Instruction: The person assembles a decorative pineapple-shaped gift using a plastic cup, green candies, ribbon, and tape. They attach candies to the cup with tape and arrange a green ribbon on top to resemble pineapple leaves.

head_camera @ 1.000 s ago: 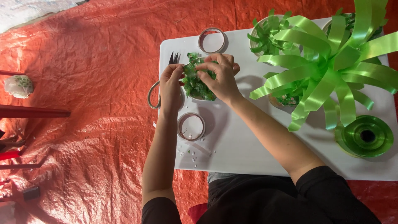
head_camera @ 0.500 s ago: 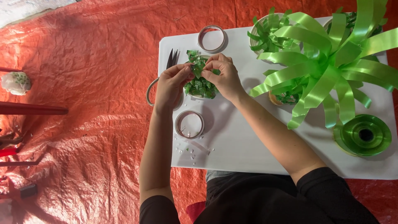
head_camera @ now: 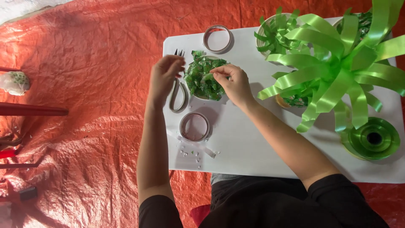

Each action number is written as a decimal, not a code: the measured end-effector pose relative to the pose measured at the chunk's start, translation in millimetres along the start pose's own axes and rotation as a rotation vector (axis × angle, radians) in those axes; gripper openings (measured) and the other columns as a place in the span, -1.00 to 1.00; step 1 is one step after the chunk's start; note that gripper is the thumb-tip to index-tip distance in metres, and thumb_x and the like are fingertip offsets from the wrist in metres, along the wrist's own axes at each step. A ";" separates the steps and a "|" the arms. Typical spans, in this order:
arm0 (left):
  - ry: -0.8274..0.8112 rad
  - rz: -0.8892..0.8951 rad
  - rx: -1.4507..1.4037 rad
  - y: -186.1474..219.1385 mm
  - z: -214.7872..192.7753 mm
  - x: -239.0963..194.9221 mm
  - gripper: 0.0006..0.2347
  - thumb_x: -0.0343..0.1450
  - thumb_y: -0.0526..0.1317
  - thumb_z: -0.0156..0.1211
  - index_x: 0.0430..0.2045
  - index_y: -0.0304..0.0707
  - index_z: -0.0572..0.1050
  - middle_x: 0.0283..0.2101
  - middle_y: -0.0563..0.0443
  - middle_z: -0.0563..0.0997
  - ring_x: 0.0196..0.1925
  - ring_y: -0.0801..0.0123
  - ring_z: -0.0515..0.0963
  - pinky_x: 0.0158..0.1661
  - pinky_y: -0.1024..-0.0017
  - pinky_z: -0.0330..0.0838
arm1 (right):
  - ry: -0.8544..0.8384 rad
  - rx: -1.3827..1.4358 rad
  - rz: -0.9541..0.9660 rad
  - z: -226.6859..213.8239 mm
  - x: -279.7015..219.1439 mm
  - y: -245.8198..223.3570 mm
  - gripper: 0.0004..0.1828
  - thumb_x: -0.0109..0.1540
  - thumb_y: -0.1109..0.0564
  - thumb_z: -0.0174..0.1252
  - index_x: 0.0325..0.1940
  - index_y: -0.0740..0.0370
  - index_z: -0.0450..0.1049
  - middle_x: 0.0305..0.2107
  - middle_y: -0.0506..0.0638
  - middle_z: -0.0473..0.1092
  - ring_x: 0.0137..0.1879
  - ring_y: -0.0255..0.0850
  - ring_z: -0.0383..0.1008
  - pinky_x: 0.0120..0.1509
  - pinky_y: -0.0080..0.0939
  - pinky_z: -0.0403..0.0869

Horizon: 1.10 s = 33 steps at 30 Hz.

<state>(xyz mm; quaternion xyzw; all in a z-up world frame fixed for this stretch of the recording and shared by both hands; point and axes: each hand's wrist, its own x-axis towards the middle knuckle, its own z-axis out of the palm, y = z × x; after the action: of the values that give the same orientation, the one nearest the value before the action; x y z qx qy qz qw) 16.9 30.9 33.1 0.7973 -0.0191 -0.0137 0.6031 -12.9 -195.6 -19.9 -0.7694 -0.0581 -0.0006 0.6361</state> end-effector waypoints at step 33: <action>-0.166 0.417 0.732 -20.0 34.9 78.4 -0.86 0.42 -0.30 0.31 -0.21 -0.21 0.51 -0.21 0.01 0.68 -0.13 0.19 0.56 -0.14 0.26 0.43 | 0.040 0.095 -0.119 -32.0 -78.5 40.3 -0.87 0.26 0.22 0.13 -0.20 0.19 0.60 -0.37 -0.05 0.52 -0.14 -0.24 0.49 -0.06 -0.27 0.45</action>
<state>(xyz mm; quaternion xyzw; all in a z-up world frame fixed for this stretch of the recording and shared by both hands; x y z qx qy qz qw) 93.9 -0.9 4.5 0.9340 -0.2317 0.0520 0.2668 -84.8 -241.3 -59.1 -0.7334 -0.0911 -0.0511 0.6718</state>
